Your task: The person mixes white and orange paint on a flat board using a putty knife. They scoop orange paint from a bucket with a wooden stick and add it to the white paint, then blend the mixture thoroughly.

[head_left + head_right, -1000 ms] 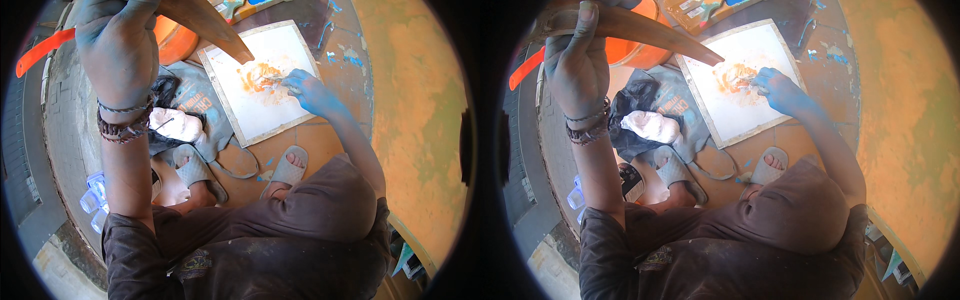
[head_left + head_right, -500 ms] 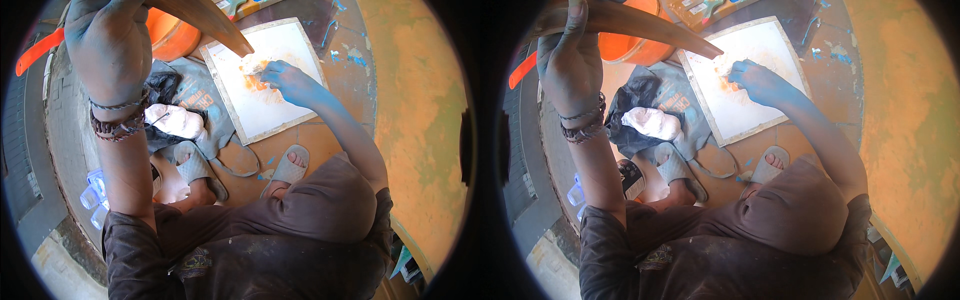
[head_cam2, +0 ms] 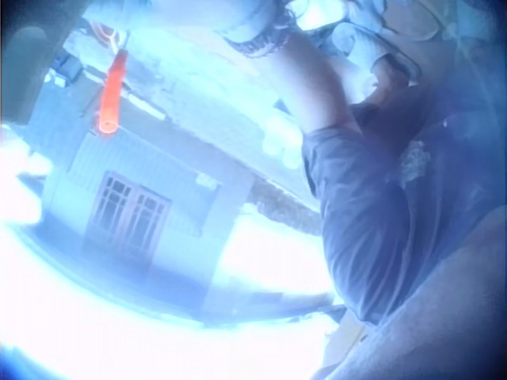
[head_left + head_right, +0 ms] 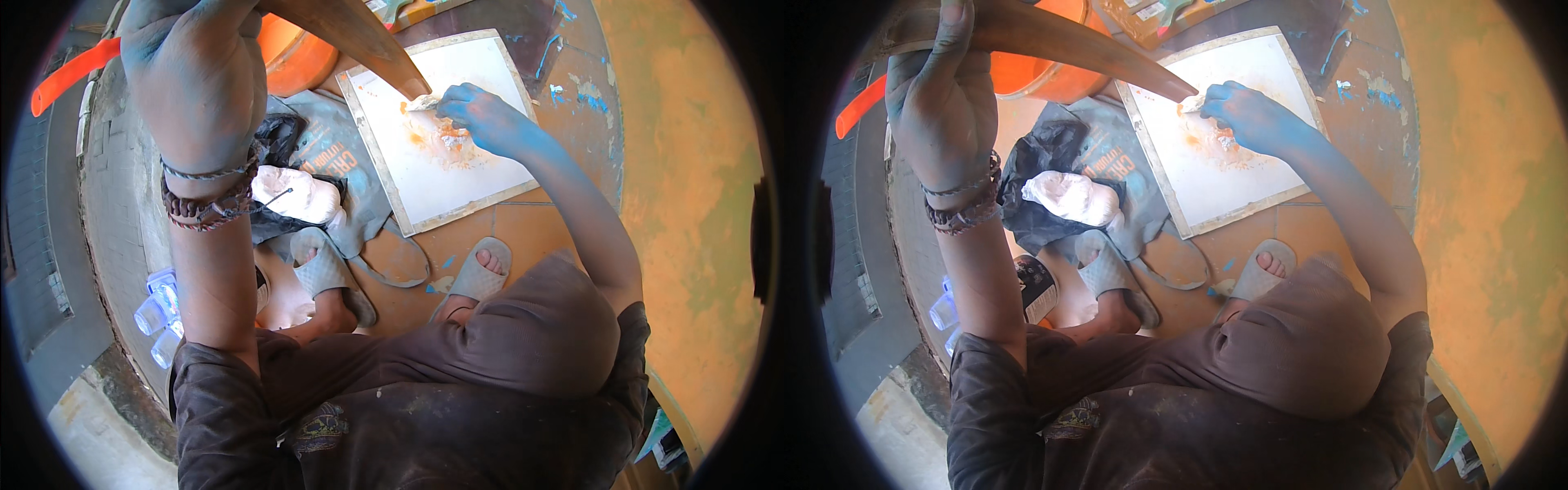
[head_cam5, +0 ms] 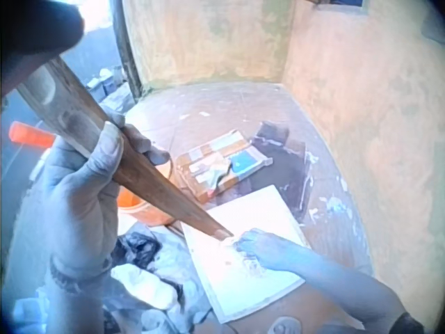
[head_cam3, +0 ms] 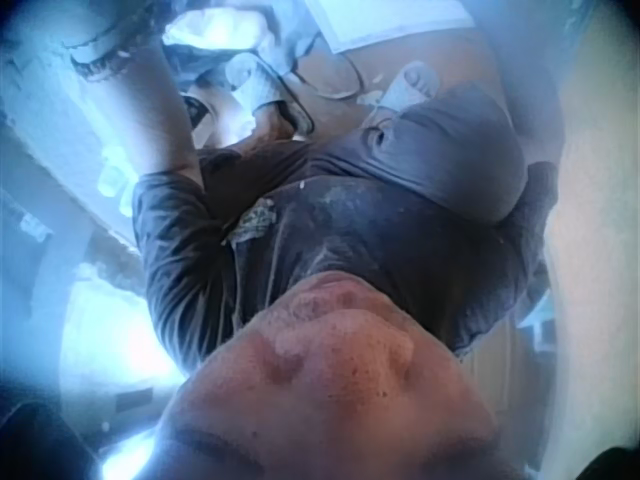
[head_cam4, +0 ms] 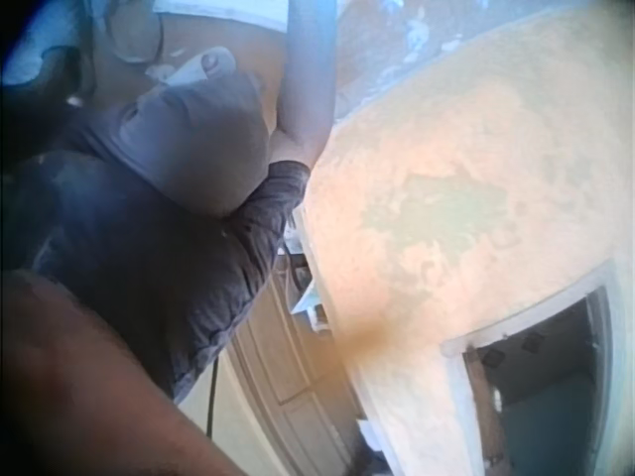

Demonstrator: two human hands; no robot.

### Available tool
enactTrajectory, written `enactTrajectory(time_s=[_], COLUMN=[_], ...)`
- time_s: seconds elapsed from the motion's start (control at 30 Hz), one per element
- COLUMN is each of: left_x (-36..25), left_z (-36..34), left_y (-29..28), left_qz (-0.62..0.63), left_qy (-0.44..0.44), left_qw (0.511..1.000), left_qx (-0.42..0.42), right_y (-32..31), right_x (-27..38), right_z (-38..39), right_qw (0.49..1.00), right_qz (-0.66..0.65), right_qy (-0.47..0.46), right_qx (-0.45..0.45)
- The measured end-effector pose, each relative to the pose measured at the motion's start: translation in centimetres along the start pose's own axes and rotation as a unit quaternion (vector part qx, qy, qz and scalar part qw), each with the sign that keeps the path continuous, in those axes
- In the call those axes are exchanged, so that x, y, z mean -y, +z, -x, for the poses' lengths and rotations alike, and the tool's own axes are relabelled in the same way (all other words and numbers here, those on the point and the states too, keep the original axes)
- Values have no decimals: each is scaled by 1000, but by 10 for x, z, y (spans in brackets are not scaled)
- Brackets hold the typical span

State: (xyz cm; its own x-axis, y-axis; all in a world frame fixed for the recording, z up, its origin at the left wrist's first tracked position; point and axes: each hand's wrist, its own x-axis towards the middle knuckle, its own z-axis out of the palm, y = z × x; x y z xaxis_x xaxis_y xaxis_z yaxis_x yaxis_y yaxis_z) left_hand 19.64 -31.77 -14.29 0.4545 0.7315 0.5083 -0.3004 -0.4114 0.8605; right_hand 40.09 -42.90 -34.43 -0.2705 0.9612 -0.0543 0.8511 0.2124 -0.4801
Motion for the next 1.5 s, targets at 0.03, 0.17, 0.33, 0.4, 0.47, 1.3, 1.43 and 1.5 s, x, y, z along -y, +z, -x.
enactTrajectory(time_s=[0.03, 0.17, 0.33, 0.4, 0.47, 1.3, 1.43, 1.5], left_x=[-4, -4, -3, 5, 15, 22, 33, 34], left_z=[0, -2, 0, 7, 16, 25, 24, 25], left_y=[1, 1, 1, 7, 14, 37, 26, 25], left_qz=[2, -38, -27, -35, -12, 36, 44, 40], left_qy=[-6, 25, 25, 21, 4, -47, 3, 1], left_qw=[1000, 999, 999, 999, 998, 991, 996, 996], left_qx=[-4, -13, -8, -28, -55, -121, -79, -77], right_y=[4, 20, 10, 6, 3, 28, 25, 15], right_x=[-3, -8, 15, 14, 10, 30, 38, 45], right_z=[-5, -6, 18, 37, 47, 95, 100, 106], right_qw=[1000, 999, 998, 997, 999, 995, 986, 979], right_qz=[-8, -8, 27, 26, 2, -53, -74, -79], right_qy=[-5, -13, -13, -7, 12, 51, 100, 114], right_qx=[-11, -39, 53, 74, 32, -63, -112, -152])
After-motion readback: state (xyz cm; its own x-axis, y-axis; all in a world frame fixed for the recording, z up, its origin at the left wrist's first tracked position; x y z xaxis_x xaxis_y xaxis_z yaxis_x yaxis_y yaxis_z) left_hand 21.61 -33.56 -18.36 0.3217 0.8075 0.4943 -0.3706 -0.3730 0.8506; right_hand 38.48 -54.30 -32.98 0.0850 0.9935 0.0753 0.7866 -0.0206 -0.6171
